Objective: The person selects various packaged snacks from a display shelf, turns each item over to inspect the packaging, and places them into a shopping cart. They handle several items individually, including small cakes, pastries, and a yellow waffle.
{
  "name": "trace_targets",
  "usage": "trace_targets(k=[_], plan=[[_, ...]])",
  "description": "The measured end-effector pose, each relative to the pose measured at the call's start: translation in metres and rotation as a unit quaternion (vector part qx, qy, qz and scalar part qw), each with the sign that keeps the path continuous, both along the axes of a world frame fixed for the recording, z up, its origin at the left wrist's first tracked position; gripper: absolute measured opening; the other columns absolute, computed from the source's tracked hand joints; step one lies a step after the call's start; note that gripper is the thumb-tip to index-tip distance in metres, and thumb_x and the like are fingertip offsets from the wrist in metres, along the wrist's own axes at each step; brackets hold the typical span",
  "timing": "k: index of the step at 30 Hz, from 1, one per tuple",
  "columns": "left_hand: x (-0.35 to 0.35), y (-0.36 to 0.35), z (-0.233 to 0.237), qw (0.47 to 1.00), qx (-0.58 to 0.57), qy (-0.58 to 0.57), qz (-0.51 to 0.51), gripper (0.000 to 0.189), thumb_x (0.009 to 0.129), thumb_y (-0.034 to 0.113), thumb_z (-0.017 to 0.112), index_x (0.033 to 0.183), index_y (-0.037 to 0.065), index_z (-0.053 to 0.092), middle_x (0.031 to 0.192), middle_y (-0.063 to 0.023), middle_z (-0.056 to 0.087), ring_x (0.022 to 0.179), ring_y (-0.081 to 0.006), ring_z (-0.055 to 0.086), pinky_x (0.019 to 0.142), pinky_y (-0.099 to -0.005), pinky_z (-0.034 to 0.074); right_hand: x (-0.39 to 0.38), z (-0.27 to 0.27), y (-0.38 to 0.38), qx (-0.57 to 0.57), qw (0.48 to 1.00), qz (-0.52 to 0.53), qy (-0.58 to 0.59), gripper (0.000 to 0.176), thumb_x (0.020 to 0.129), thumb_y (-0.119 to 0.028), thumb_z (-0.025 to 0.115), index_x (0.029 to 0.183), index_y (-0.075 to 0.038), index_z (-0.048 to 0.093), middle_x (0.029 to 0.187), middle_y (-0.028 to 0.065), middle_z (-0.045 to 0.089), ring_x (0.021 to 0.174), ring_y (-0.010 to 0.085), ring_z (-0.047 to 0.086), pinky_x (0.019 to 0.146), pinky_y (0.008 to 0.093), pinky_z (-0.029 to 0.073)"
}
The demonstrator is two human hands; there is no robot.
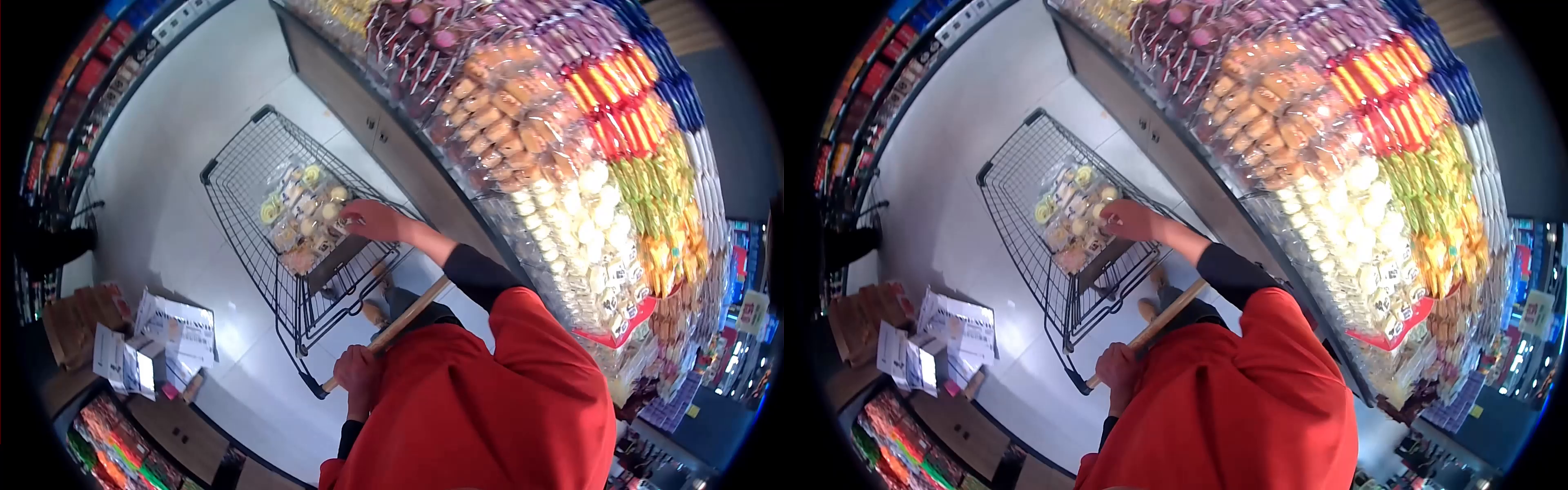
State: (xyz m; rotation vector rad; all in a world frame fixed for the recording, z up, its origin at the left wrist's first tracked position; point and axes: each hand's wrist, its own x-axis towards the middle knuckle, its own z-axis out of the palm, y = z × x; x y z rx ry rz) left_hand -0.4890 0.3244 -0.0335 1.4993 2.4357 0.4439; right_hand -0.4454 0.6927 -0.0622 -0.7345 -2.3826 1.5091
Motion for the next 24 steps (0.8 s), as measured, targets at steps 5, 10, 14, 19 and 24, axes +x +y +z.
trace_targets(k=[5,10,14,19,24], plan=[[-0.013,0.014,-0.001,0.999,0.047,0.016,0.000,0.024,0.092,0.020,0.057,0.069,0.010,0.057,0.065,-0.0103,0.059,0.058,-0.0343,0.059,0.054,-0.0494,0.045,0.118,0.117,0.008,0.132,0.941,-0.309,0.034,0.021,0.091,-0.009,0.067,0.110,-0.001,0.067,0.106,0.0149,0.067,0.097,0.0307,0.068,0.086,0.0376,0.054],[-0.035,0.027,-0.005,0.999,-0.021,0.025,-0.023,0.024,0.094,0.022,0.054,0.074,0.010,0.062,0.071,-0.0127,0.064,0.064,-0.0364,0.063,0.058,-0.0495,0.048,0.235,0.166,0.015,0.334,0.792,-0.511,0.011,0.031,0.091,-0.010,0.068,0.120,-0.003,0.063,0.119,0.0185,0.061,0.114,0.0354,0.060,0.099,0.0409,0.047],[-0.047,0.040,-0.009,0.998,-0.007,0.058,-0.007,0.033,0.100,0.024,0.049,0.074,0.009,0.063,0.069,-0.0142,0.065,0.063,-0.0386,0.064,0.059,-0.0516,0.048,0.292,0.158,0.037,0.390,0.677,-0.606,-0.147,0.054,0.089,-0.020,0.072,0.138,-0.009,0.053,0.139,0.0193,0.049,0.126,0.0382,0.051,0.108,0.0493,0.037],[-0.064,0.055,-0.013,0.997,-0.024,0.079,0.012,0.039,0.101,0.029,0.047,0.075,0.008,0.065,0.072,-0.0161,0.066,0.065,-0.0397,0.064,0.061,-0.0518,0.049,0.302,0.146,0.058,0.286,0.686,-0.621,-0.249,0.066,0.088,-0.027,0.073,0.148,-0.013,0.046,0.152,0.0200,0.040,0.136,0.0374,0.045,0.110,0.0560,0.031],[-0.073,0.061,-0.009,0.999,-0.015,0.044,0.010,0.040,0.103,0.031,0.045,0.078,0.008,0.066,0.074,-0.0167,0.067,0.066,-0.0401,0.065,0.062,-0.0518,0.050,0.321,0.128,0.069,0.308,0.713,-0.608,-0.164,0.053,0.089,-0.016,0.070,0.140,-0.009,0.056,0.142,0.0231,0.052,0.127,0.0383,0.054,0.106,0.0480,0.044]])
